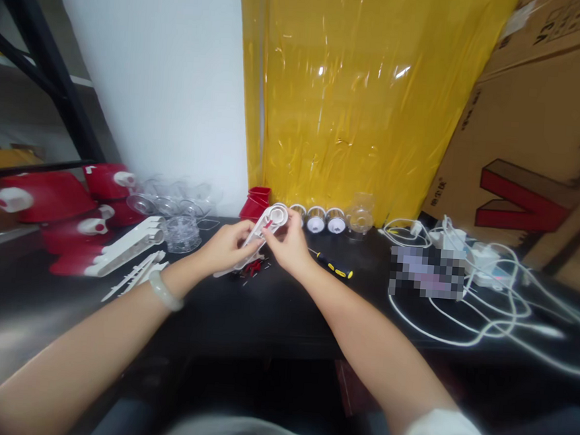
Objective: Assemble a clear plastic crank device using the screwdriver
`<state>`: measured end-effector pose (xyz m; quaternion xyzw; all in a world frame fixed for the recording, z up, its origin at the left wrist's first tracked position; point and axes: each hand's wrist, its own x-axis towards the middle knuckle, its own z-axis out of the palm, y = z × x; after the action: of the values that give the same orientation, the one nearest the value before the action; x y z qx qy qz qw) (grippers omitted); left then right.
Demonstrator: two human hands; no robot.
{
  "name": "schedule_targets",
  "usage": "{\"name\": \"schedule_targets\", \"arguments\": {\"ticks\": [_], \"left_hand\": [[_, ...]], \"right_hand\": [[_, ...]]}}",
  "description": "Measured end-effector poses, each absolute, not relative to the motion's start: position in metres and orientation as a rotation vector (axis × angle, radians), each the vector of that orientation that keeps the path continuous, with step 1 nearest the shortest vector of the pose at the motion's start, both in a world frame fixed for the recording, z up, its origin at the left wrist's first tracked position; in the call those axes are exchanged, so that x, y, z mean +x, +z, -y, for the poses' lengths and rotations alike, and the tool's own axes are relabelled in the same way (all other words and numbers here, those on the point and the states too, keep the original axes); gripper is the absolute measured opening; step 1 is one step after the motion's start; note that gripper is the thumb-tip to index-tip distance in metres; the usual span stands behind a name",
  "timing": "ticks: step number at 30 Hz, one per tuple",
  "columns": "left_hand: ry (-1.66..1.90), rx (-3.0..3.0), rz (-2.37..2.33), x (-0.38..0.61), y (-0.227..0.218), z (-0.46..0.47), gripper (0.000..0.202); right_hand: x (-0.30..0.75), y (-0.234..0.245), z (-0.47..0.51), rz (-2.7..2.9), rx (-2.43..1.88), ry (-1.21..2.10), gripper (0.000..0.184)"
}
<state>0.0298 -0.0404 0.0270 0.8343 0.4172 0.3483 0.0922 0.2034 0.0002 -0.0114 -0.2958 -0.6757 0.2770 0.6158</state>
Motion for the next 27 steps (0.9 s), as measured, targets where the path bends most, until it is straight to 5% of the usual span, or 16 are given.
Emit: {"name": "schedule_targets", "arguments": {"ticks": [15,27], "left_hand": [[1.084,2.479,-1.156,0.028,0.032,0.045,0.048],[1.291,2.375,-1.453,0.016,0.030,0.029,0.036]], "right_hand": [[0.206,-0.010,0.003,1.582,-0.652,0.594,0.054],[0.206,-0.034,-0.009,2.193,-0.703,0.213,0.026]]}}
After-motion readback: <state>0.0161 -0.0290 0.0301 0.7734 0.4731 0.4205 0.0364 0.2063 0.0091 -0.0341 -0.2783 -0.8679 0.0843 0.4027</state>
